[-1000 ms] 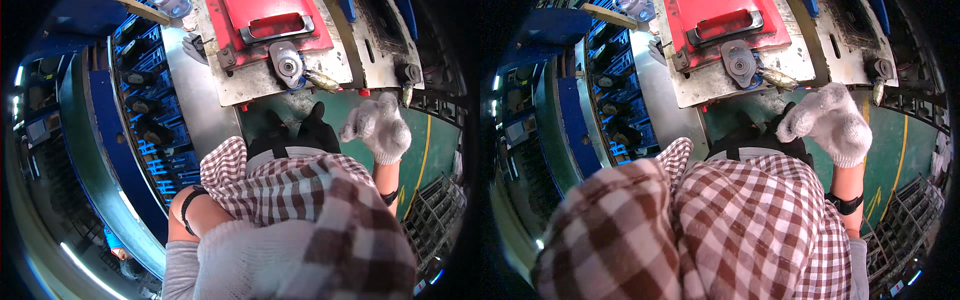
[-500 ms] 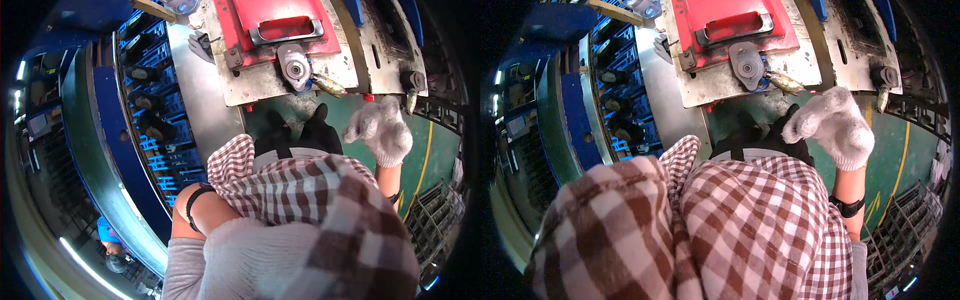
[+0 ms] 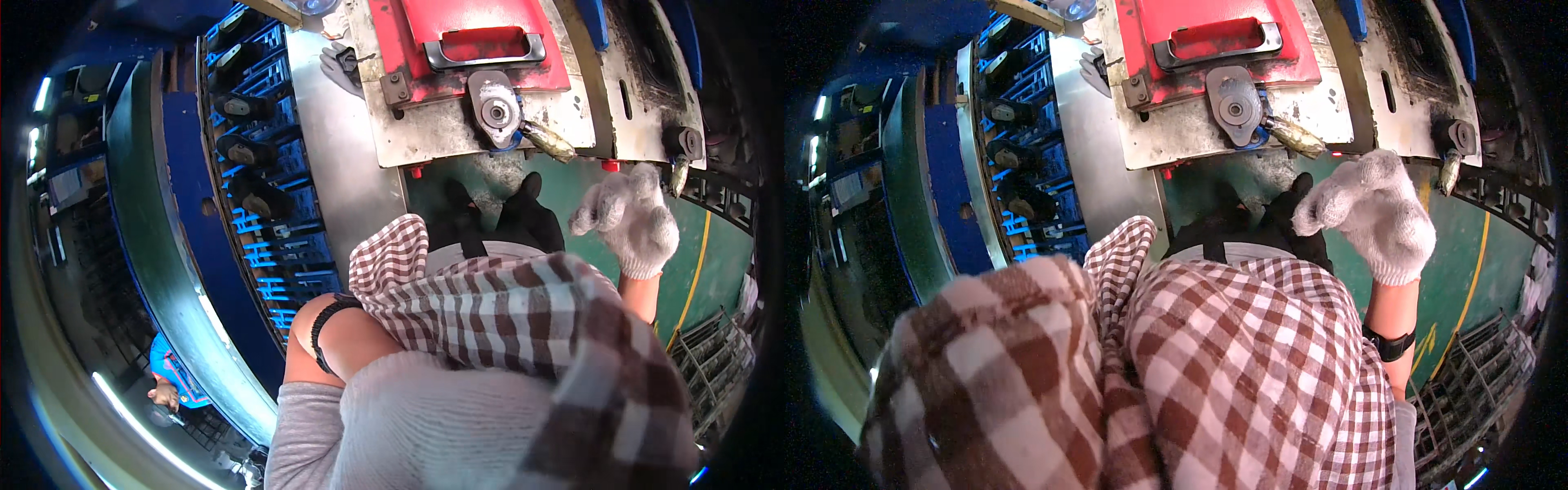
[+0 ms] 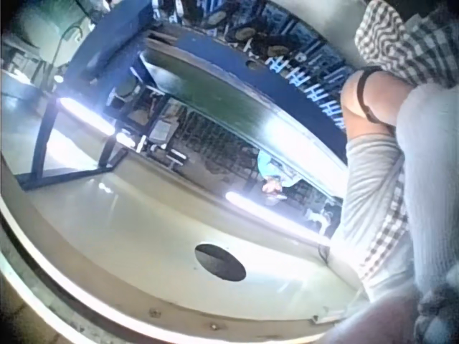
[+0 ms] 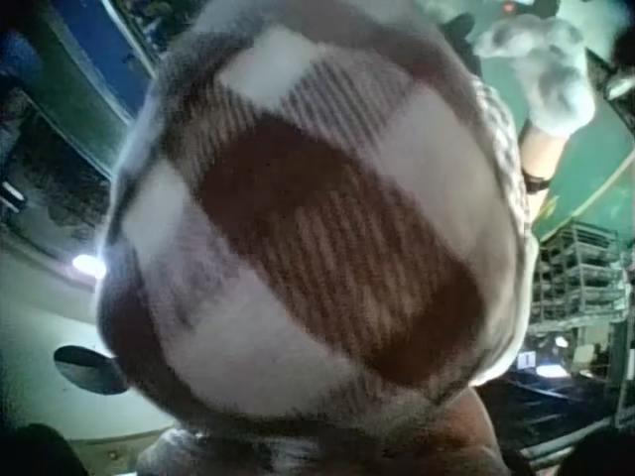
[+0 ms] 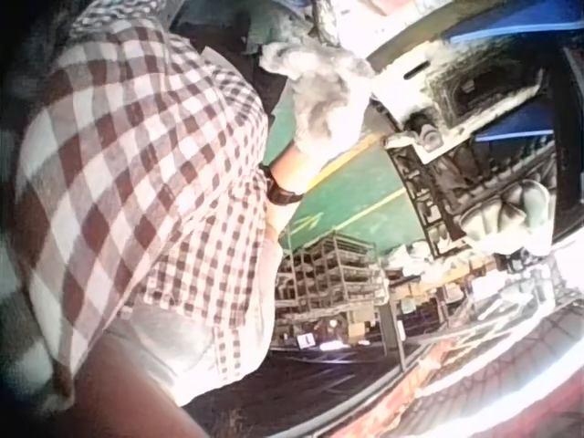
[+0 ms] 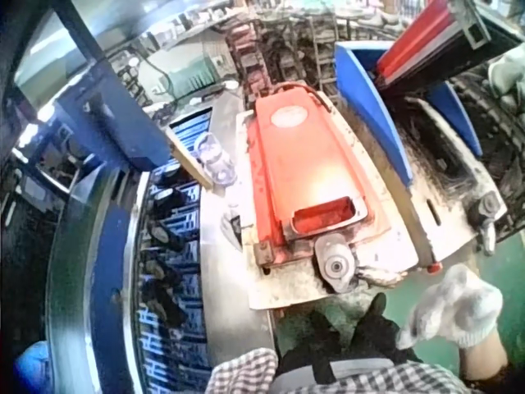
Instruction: Processing shoes in a lasting machine and returning them to a conveyor belt.
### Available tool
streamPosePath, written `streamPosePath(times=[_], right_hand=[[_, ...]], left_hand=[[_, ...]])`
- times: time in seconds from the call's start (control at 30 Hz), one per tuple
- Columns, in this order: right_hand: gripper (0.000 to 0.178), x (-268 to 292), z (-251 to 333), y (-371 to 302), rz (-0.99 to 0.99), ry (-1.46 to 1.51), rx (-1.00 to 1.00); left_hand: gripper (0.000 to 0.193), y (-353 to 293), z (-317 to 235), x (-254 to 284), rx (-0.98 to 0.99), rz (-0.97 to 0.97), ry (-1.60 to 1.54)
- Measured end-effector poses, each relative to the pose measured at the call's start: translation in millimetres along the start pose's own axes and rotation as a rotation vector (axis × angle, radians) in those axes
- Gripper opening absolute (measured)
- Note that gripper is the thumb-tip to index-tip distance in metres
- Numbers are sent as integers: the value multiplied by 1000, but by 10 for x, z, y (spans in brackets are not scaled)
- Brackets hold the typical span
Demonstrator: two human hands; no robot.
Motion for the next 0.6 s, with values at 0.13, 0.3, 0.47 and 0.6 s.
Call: streamPosePath(times=[0.13,0.3,0.47,0.6], right_hand=[[47,-73,3,22,-17,6,-17],[54,53,28,-114,-45,5,23],[58,-16,39,-110,-13,-15,9],[53,4,4,-172,-47,52,20]], left_hand=[[33,-21,7,23,17,-72,12],[33,30,-6,32,6,-194,-10],[32,35,186,-108,38,-545,105],[36,-710,703,-1824,372,49,-1406]])
Point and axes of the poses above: each hand's wrist, its own y-axis towards the middle knuckle, its own x-axis out of the back of the hand, z = x × y, the point moved 6 cm from there along y, towards the middle knuckle, and after that the axes turned 3 degrees about y, right-handed, at the moved point
